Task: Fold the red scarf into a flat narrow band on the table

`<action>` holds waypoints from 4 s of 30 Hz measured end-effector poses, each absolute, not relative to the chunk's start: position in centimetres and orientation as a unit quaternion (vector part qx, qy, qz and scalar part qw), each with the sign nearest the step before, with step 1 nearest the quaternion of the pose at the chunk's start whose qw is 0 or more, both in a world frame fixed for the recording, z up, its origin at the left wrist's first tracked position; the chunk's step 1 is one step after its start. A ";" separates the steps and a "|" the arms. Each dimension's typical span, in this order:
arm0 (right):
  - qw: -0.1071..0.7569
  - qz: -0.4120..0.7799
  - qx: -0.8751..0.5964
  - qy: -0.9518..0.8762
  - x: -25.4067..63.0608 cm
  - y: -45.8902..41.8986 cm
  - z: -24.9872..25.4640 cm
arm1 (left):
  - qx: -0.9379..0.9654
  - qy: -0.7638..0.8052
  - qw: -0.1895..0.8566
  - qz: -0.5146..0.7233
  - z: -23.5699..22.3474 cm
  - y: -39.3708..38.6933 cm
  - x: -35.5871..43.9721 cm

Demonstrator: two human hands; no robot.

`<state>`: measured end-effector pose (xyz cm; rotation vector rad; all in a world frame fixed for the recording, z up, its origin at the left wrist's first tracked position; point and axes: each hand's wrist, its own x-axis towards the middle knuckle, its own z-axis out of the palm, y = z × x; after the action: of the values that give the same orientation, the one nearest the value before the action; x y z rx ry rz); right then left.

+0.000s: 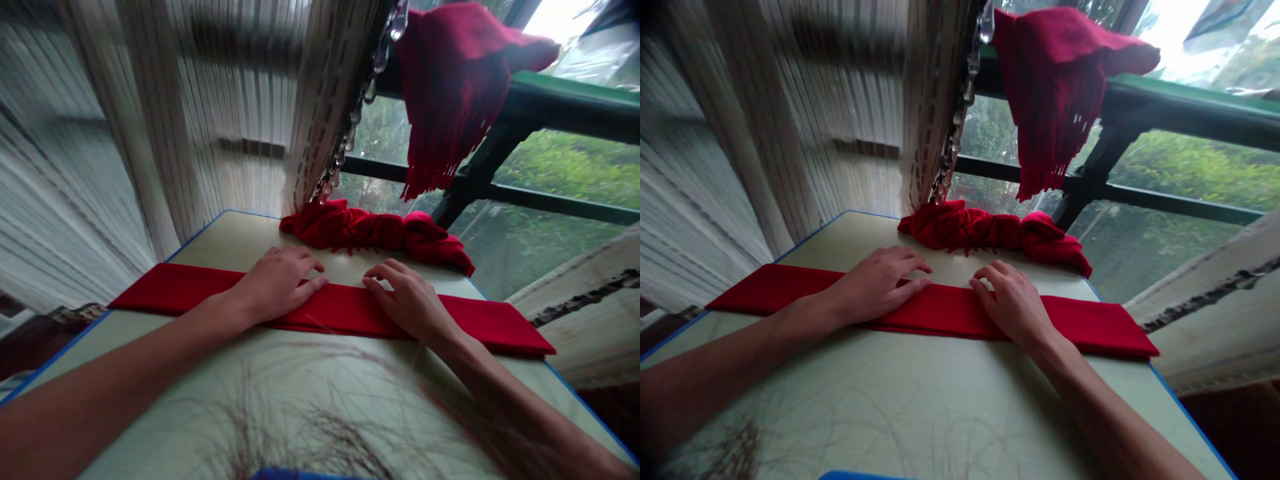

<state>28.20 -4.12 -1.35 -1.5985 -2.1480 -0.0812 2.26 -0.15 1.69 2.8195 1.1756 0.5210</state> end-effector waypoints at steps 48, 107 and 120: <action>0.069 0.050 -0.527 -0.846 27.1 -6.2 -2.4 | 0.931 0.345 0.117 -0.014 0.4 -2.2 2.9; 0.067 0.106 -0.524 -0.842 26.9 -6.5 -0.8 | 0.926 0.367 0.082 -0.035 1.0 -1.7 2.5; 0.239 0.041 -0.565 -0.788 30.9 -5.2 0.9 | 0.920 0.377 0.050 0.089 -1.1 1.0 1.1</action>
<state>30.90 -5.22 0.87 -1.5472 -2.1586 0.1117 1.06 1.04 -1.07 2.8035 1.1497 0.2706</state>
